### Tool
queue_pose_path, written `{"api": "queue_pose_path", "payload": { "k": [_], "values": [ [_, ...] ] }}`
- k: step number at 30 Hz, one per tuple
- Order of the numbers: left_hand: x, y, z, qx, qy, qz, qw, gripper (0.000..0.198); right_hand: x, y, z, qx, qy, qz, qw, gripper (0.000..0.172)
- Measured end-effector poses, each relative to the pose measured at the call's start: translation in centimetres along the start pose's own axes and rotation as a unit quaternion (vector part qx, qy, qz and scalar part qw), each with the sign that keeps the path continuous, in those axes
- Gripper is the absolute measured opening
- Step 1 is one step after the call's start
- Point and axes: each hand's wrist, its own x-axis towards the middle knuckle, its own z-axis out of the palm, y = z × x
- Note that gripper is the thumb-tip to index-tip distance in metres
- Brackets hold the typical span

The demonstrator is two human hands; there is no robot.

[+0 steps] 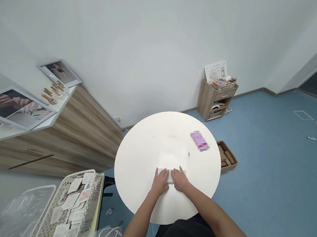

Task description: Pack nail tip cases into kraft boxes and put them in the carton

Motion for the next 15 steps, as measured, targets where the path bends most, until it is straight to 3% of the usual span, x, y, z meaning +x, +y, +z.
{"api": "queue_pose_path", "payload": {
  "k": [5, 8, 11, 15],
  "values": [
    [0.3, 0.8, -2.6, -0.014, -0.085, -0.014, 0.996, 0.044, -0.4, 0.2, -0.7, 0.023, -0.036, -0.025, 0.999, 0.069],
    [0.0, 0.7, -3.2, -0.088, -0.136, -0.026, 0.986, 0.032, -1.0, 0.4, -0.8, 0.052, -0.026, -0.028, 0.998, 0.050],
    [-0.3, 0.0, -3.3, -0.166, -0.150, -0.037, 0.974, 0.025, -1.2, 0.8, -0.7, 0.069, -0.015, -0.028, 0.997, 0.029],
    [-0.1, -1.4, -3.4, -0.202, -0.146, -0.042, 0.968, 0.032, -0.5, 1.5, -1.1, 0.100, -0.013, -0.028, 0.995, 0.029]
  ]
}}
